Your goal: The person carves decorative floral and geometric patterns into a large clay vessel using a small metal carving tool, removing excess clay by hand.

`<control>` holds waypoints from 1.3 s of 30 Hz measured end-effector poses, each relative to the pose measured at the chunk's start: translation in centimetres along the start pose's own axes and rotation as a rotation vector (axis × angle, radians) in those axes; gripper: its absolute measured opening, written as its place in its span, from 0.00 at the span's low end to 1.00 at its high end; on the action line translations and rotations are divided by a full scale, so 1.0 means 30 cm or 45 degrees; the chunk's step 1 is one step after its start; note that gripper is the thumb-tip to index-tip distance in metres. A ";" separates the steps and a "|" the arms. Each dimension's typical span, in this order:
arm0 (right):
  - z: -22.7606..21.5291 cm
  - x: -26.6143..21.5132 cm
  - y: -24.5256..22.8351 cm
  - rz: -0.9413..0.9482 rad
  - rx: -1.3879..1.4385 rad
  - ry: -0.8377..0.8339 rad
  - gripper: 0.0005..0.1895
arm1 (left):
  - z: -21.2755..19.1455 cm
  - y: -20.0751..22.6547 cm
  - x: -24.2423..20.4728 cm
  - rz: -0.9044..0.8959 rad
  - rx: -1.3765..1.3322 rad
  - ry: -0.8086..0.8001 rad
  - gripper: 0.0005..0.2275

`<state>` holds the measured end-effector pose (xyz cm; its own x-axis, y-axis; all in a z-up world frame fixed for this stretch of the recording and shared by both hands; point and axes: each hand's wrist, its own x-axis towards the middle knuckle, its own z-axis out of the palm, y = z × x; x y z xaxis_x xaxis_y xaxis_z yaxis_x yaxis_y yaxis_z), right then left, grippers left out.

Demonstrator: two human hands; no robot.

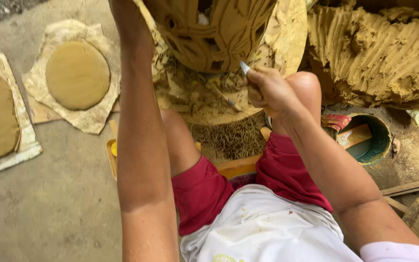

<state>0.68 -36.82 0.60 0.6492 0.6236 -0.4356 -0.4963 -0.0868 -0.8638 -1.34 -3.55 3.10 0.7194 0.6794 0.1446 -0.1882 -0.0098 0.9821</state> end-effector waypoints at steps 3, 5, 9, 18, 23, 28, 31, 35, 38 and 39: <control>-0.027 -0.004 0.072 -0.390 -0.809 0.255 0.14 | 0.023 -0.049 -0.105 0.183 0.170 0.188 0.41; -0.029 0.034 0.114 -0.538 -1.083 0.352 0.13 | 0.035 -0.097 -0.191 0.272 0.221 0.231 0.41; -0.040 0.093 0.189 -0.817 -1.424 0.533 0.14 | 0.010 -0.204 -0.382 0.361 0.242 0.225 0.34; -0.044 0.136 0.233 -1.108 -1.786 0.742 0.15 | -0.019 -0.253 -0.449 0.317 0.208 0.220 0.26; -0.046 0.144 0.235 -1.142 -1.763 0.755 0.15 | -0.032 -0.260 -0.451 0.289 0.129 0.275 0.26; -0.041 0.147 0.227 -1.150 -1.892 0.812 0.13 | -0.034 -0.280 -0.436 0.305 0.064 0.281 0.27; -0.040 0.161 0.239 -1.099 -1.960 0.830 0.14 | -0.033 -0.284 -0.438 0.307 0.074 0.280 0.26; -0.045 0.230 0.251 -1.076 -1.988 0.841 0.15 | -0.032 -0.279 -0.443 0.227 0.001 0.288 0.27; -0.045 0.274 0.255 -1.071 -2.012 0.855 0.11 | -0.033 -0.273 -0.443 0.207 0.020 0.304 0.27; -0.047 0.272 0.261 -1.043 -2.011 0.834 0.11 | -0.033 -0.272 -0.442 0.207 0.037 0.310 0.28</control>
<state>2.92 -33.52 -10.07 0.6937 0.5548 0.4593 0.6680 -0.7340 -0.1223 -10.01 -11.73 -6.96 0.4990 0.8234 0.2704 -0.2661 -0.1514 0.9520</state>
